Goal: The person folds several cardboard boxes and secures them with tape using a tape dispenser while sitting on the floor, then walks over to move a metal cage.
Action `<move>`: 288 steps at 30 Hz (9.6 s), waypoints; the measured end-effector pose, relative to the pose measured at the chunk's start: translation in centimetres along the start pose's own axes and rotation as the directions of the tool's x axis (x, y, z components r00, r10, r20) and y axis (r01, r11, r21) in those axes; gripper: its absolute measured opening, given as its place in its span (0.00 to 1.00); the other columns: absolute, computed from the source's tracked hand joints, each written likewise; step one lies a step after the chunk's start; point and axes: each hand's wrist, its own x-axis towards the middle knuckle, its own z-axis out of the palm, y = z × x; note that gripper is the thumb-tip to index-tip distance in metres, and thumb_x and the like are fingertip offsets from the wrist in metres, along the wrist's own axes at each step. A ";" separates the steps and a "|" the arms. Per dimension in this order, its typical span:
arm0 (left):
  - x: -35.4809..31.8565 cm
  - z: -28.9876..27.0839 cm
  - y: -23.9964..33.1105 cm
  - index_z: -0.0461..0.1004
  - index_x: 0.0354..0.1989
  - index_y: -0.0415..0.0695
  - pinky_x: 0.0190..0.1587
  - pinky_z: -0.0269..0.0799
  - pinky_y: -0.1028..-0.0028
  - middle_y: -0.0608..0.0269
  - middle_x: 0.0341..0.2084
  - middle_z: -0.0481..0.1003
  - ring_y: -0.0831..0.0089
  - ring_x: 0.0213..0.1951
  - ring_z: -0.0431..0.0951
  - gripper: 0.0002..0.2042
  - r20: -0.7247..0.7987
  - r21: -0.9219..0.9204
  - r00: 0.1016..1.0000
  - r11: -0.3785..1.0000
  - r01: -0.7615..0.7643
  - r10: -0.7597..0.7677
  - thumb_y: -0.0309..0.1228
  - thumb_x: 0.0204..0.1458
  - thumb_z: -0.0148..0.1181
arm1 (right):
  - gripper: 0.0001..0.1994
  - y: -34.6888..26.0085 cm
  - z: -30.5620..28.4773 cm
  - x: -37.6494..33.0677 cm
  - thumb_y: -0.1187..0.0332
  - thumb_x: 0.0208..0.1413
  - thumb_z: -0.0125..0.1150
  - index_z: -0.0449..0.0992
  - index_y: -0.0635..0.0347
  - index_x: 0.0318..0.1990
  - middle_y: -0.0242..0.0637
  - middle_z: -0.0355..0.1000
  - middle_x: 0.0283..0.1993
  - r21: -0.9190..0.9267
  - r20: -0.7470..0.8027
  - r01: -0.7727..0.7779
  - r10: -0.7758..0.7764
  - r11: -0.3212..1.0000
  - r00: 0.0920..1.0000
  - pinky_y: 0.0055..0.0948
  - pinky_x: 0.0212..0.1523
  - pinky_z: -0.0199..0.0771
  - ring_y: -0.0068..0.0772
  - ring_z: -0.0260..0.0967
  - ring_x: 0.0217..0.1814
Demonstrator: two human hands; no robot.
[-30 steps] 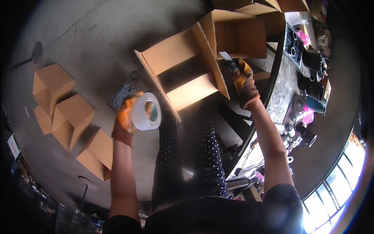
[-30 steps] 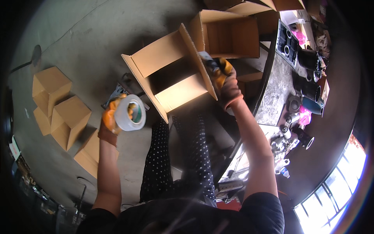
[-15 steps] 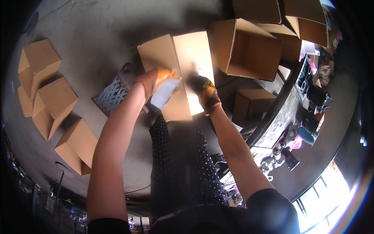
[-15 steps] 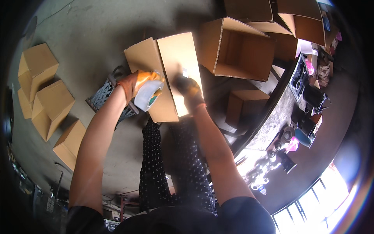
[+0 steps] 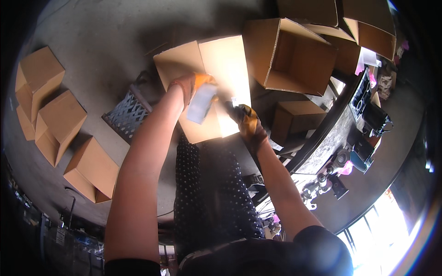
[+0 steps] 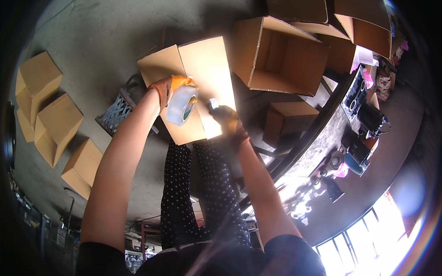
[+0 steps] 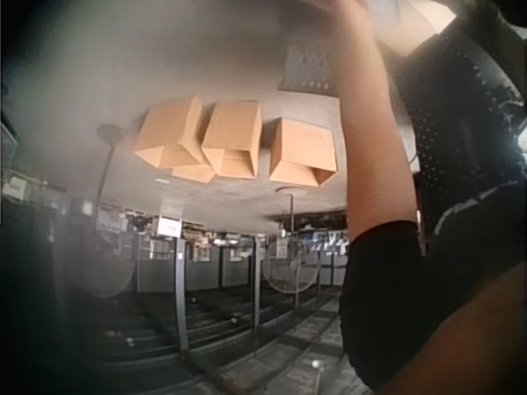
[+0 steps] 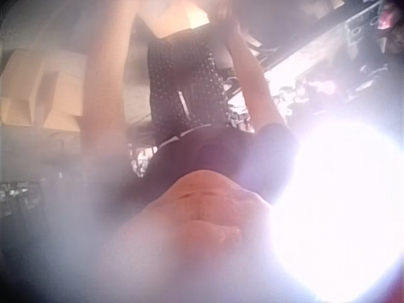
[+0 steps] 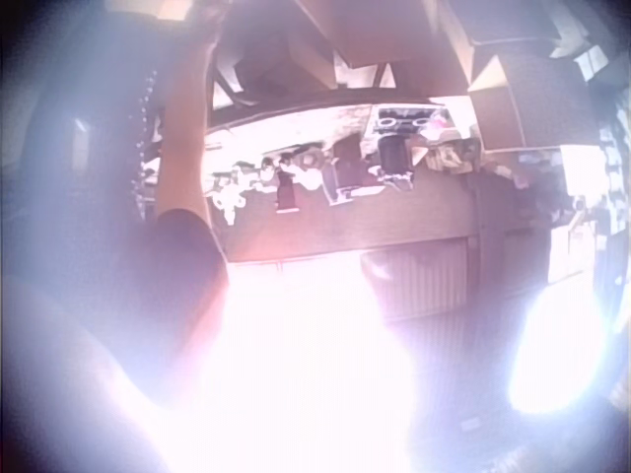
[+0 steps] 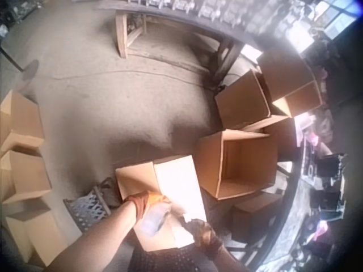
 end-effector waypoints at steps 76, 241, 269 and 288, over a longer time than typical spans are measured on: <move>12.4 -9.8 9.1 0.72 0.46 0.40 0.50 0.67 0.73 0.59 0.43 0.73 0.70 0.45 0.73 0.13 0.056 0.993 0.865 -0.120 0.005 0.499 0.31 0.55 0.50 | 0.09 -5.9 16.9 10.9 0.74 0.54 0.54 0.73 0.64 0.43 0.39 0.74 0.30 -0.668 -0.195 0.166 -0.386 0.725 0.902 0.23 0.37 0.69 0.25 0.70 0.31; 13.6 -9.9 -21.5 0.73 0.46 0.45 0.48 0.66 0.75 0.64 0.37 0.77 0.74 0.40 0.74 0.19 -0.227 -0.253 0.721 0.676 -0.692 0.654 0.27 0.42 0.62 | 0.17 9.5 4.0 7.9 0.61 0.45 0.56 0.74 0.52 0.44 0.41 0.72 0.43 -0.549 0.489 0.303 -0.005 -0.779 0.872 0.42 0.49 0.65 0.46 0.68 0.46; 13.1 -10.9 -29.6 0.74 0.38 0.38 0.42 0.70 0.77 0.62 0.30 0.77 0.74 0.35 0.75 0.13 -0.354 -0.306 0.809 0.759 -0.574 0.469 0.24 0.41 0.57 | 0.20 13.1 -8.2 6.1 0.63 0.61 0.39 0.60 0.56 0.59 0.32 0.68 0.53 -0.717 -0.448 -0.101 0.345 -0.690 0.825 0.26 0.50 0.66 0.29 0.65 0.55; -9.5 13.4 -22.6 0.71 0.46 0.35 0.52 0.67 0.73 0.56 0.42 0.75 0.68 0.46 0.74 0.16 0.123 -0.098 0.944 0.950 -0.296 0.307 0.32 0.56 0.42 | 0.14 -2.2 -3.1 -20.9 0.70 0.56 0.53 0.68 0.62 0.50 0.34 0.72 0.40 -0.373 -0.205 -0.393 0.338 0.841 0.918 0.18 0.41 0.71 0.19 0.70 0.40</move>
